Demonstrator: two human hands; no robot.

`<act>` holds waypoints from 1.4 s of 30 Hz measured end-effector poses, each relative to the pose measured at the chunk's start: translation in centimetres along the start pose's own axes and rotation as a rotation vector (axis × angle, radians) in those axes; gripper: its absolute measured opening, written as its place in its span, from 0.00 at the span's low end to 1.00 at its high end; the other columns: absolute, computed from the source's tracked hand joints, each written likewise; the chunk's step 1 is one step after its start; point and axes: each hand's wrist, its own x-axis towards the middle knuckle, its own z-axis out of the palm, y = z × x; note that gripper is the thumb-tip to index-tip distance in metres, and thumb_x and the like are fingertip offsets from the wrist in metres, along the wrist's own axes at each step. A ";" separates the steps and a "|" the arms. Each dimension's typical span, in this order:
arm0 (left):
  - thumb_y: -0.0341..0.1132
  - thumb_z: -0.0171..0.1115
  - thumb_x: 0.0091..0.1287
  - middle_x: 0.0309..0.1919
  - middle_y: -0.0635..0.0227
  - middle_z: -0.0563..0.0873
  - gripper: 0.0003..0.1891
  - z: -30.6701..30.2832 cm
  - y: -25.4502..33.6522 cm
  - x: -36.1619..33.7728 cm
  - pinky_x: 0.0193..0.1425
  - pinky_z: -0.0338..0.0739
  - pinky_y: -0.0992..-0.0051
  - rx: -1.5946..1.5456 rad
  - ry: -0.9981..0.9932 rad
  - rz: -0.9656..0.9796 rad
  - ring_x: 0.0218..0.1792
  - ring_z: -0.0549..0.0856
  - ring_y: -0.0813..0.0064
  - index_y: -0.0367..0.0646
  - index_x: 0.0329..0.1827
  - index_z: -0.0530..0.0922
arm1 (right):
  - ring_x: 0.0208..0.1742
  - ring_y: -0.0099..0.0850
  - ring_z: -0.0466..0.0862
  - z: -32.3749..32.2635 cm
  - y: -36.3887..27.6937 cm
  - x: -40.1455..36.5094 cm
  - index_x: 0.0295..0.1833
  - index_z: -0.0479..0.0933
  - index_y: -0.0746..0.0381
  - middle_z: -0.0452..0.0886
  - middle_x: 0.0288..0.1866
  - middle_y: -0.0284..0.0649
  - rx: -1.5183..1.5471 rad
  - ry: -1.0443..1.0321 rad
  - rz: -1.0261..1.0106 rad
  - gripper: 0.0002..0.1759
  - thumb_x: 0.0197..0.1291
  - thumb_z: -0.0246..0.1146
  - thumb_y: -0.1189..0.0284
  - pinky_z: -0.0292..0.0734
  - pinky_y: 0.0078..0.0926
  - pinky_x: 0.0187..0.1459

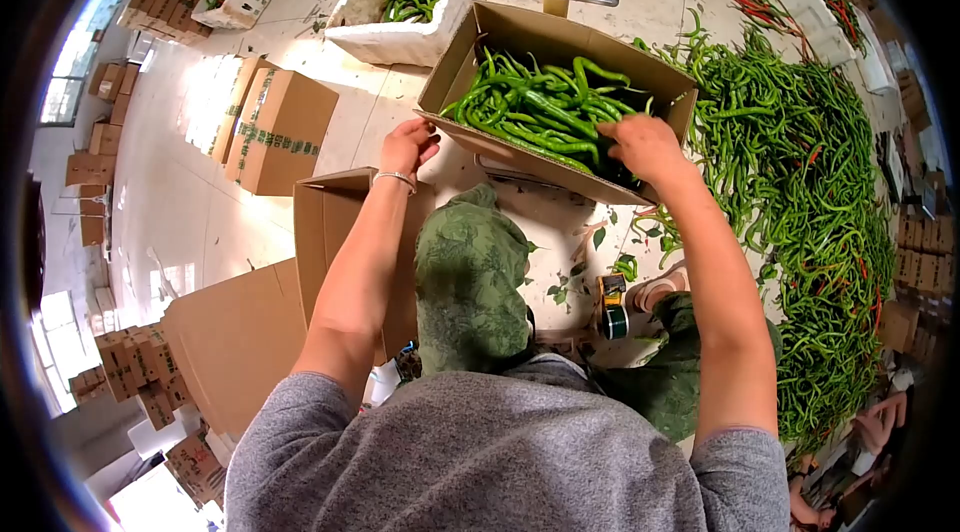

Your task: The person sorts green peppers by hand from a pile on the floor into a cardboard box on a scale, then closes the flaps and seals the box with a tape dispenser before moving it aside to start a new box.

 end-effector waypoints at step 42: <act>0.34 0.61 0.61 0.57 0.62 0.75 0.20 4.5 4.8 -4.2 0.58 0.66 0.72 0.368 0.187 0.910 0.58 0.73 0.70 0.39 0.56 0.72 | 0.64 0.43 0.69 5.1 -4.6 13.7 0.61 0.70 0.54 0.69 0.65 0.42 0.169 0.010 -0.407 0.26 0.54 0.52 0.79 0.67 0.36 0.62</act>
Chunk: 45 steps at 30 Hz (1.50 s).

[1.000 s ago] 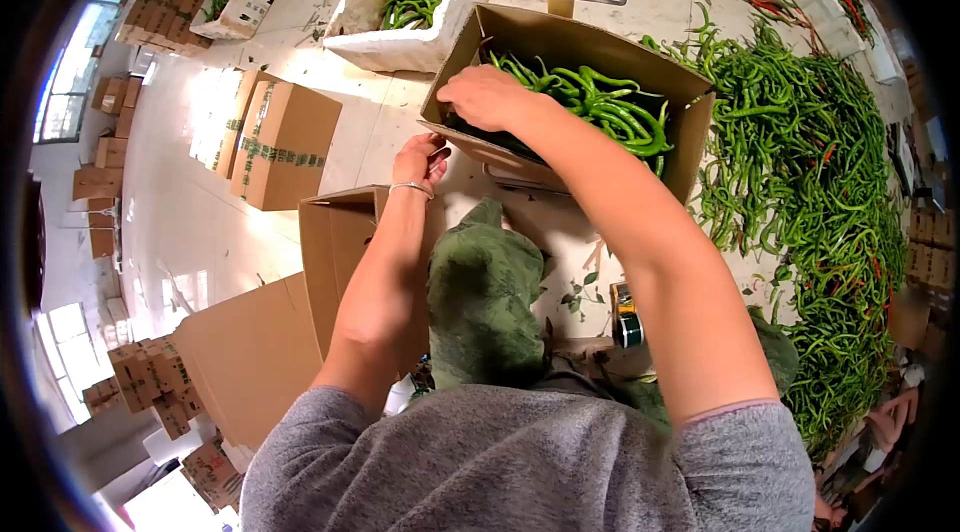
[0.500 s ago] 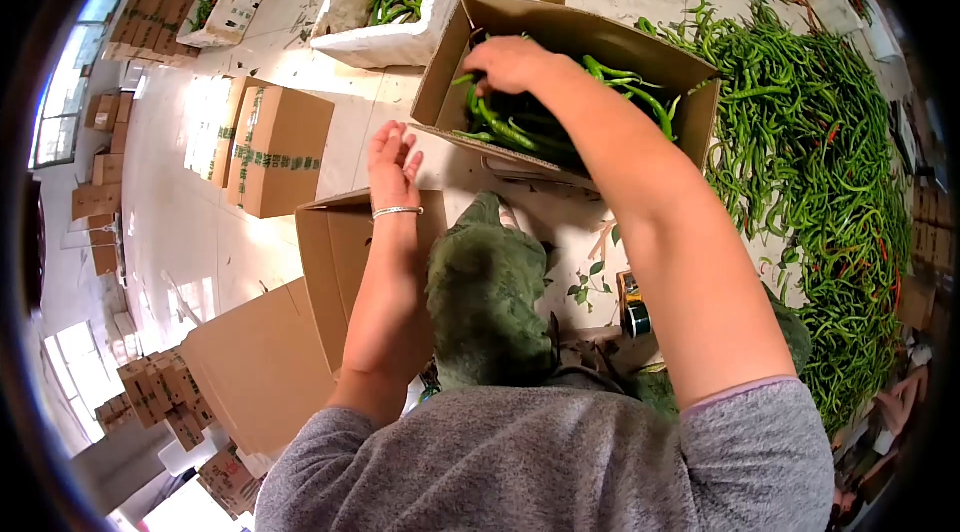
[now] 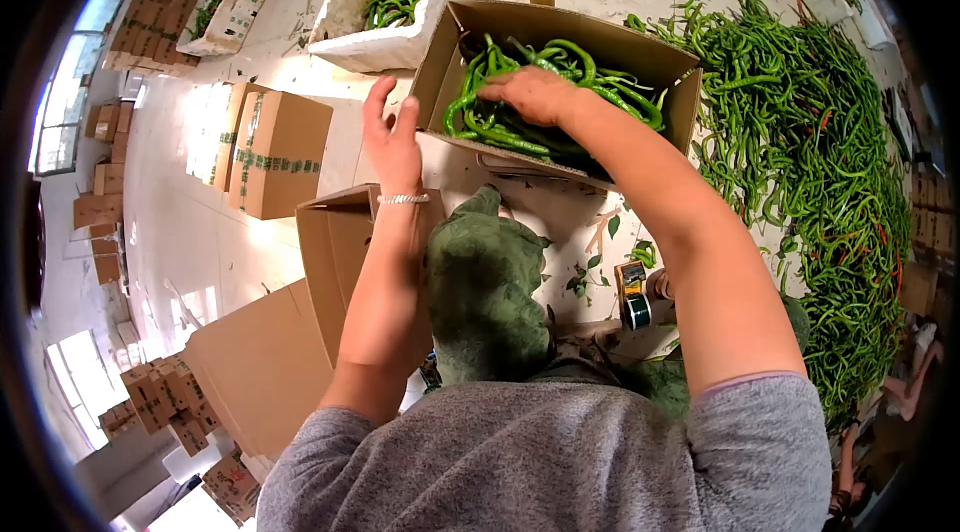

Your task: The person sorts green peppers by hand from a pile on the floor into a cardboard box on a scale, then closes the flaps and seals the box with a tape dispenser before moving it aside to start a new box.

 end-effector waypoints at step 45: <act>0.28 0.54 0.58 0.49 0.55 0.80 0.17 4.0 -1.9 0.6 0.54 0.71 0.62 0.394 0.044 -0.103 0.50 0.77 0.53 0.41 0.51 0.76 | 0.72 0.45 0.56 0.7 -1.9 -5.6 0.71 0.56 0.51 0.57 0.73 0.33 -0.384 -0.041 0.217 0.31 0.63 0.53 0.59 0.49 0.60 0.66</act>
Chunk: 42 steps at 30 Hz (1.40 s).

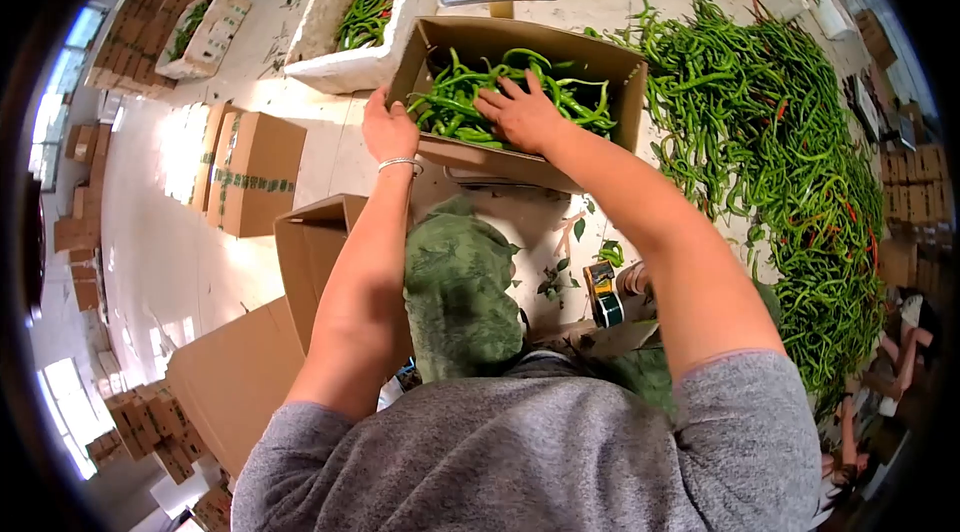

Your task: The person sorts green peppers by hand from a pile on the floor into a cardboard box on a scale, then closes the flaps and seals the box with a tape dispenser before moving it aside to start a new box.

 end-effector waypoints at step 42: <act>0.55 0.49 0.64 0.35 0.58 0.85 0.21 0.8 4.7 4.2 0.45 0.75 0.63 0.489 -0.906 0.365 0.40 0.82 0.56 0.51 0.32 0.83 | 0.56 0.51 0.72 -3.5 5.4 -10.8 0.56 0.74 0.63 0.66 0.59 0.55 0.731 -0.352 0.279 0.46 0.46 0.55 0.33 0.67 0.39 0.58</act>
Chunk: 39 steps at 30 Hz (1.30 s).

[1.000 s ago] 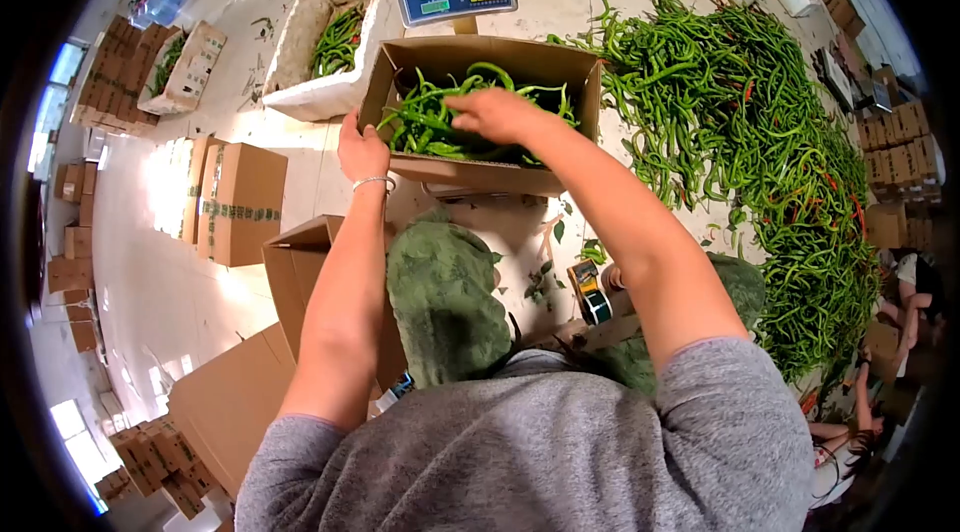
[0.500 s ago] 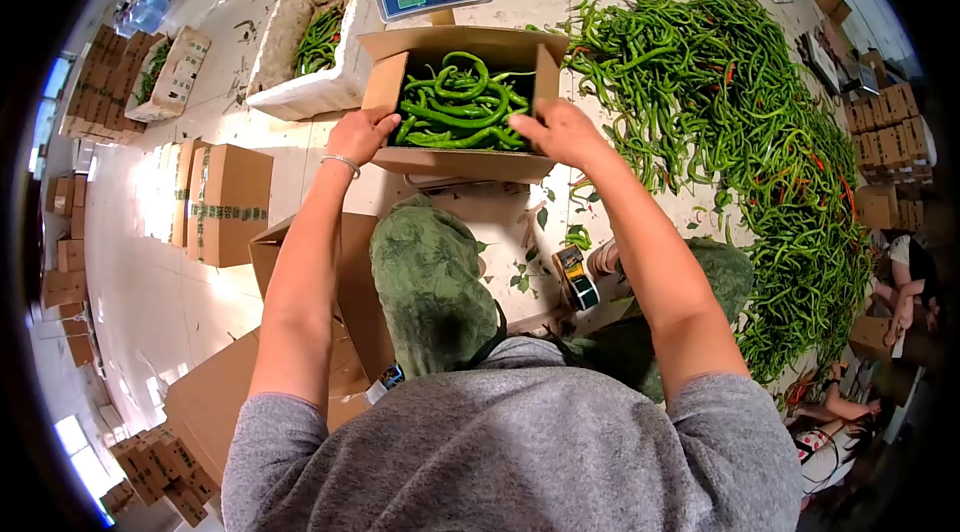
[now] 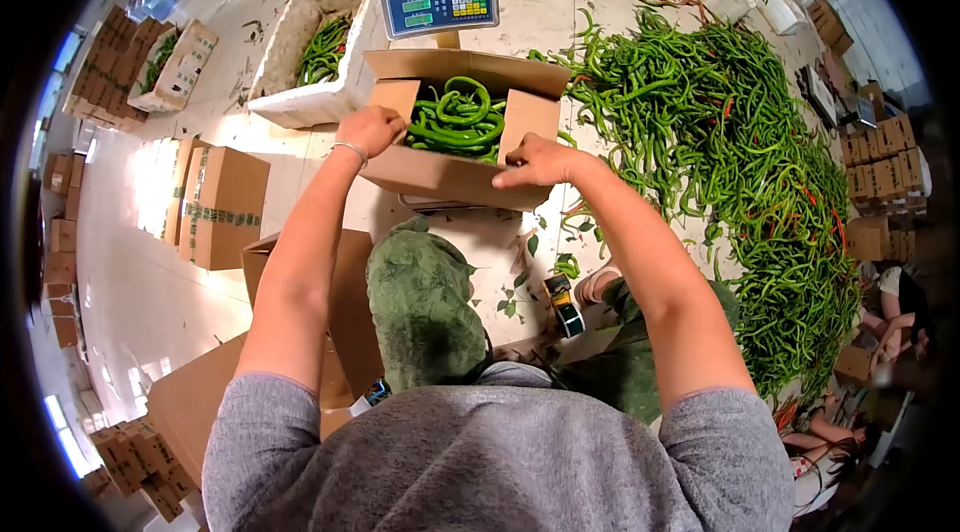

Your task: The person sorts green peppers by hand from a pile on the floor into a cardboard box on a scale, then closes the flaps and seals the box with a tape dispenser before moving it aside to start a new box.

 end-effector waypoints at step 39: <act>0.60 0.39 0.67 0.71 0.75 0.58 0.27 9.4 5.3 -0.2 0.72 0.35 0.49 0.242 0.052 0.191 0.74 0.49 0.70 0.62 0.66 0.67 | 0.72 0.43 0.56 0.6 -1.9 8.6 0.67 0.63 0.56 0.58 0.72 0.43 -0.522 0.658 -0.269 0.32 0.61 0.54 0.52 0.53 0.45 0.68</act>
